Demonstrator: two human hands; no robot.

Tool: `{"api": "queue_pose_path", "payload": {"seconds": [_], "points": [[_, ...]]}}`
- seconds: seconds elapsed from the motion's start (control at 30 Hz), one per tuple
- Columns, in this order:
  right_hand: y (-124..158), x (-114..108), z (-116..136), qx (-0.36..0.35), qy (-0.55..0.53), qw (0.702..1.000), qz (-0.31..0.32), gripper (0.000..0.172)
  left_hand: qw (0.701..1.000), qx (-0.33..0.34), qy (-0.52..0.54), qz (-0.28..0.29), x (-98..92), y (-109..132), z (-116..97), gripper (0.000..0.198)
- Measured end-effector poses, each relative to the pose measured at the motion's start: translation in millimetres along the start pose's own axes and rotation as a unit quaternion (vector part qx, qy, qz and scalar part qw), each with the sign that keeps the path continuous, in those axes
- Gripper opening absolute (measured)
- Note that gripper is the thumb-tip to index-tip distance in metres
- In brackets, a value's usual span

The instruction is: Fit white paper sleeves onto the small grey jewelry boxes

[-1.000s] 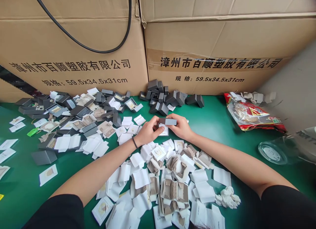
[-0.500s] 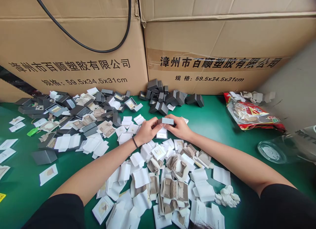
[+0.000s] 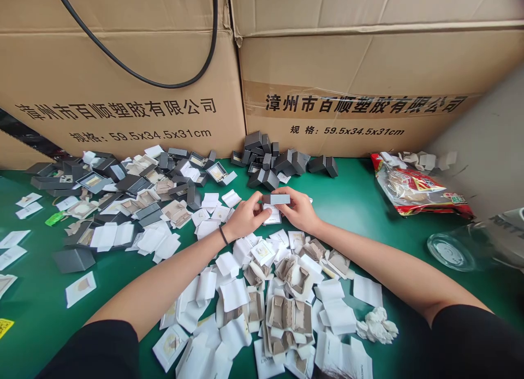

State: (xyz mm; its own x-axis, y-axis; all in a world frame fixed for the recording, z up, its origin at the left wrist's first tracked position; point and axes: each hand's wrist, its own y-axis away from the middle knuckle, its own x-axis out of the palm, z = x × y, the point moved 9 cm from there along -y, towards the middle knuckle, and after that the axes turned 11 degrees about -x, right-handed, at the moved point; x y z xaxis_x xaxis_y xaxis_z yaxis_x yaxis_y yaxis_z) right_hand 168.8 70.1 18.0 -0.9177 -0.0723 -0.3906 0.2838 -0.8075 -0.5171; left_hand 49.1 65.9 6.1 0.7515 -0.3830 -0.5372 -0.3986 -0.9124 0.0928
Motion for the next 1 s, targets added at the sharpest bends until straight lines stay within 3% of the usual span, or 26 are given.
{"api": "queue_pose_path", "payload": {"seconds": [0.17,0.27,0.4,0.6,0.8,0.9,1.0], "points": [[2,10,-14,0.067,-0.078,0.994,0.022,0.023,0.998,0.006,-0.036,-0.054,-7.1,0,1,0.016],[2,9,-18,0.082,-0.081,0.993,0.016,0.017,0.999,0.006,-0.024,-0.037,-4.4,0,2,0.021],[1,7,-19,0.08,-0.109,0.991,0.003,0.019,0.999,0.033,0.009,-0.006,-0.1,2,-4,0.031],[-3,8,-16,0.033,-0.133,0.99,0.023,0.03,0.994,0.08,0.042,-0.056,-8.8,3,-8,0.046],[-5,5,-14,0.028,-0.131,0.991,0.008,0.039,0.99,0.136,0.036,0.001,1.7,5,-11,0.047],[-4,0,-19,0.056,-0.125,0.99,-0.035,0.029,0.985,0.168,-0.002,-0.046,-4.5,8,-15,0.041],[-1,4,-22,0.079,-0.123,0.989,-0.024,0.021,0.974,0.207,-0.047,-0.081,-8.1,12,-22,0.035]]}}
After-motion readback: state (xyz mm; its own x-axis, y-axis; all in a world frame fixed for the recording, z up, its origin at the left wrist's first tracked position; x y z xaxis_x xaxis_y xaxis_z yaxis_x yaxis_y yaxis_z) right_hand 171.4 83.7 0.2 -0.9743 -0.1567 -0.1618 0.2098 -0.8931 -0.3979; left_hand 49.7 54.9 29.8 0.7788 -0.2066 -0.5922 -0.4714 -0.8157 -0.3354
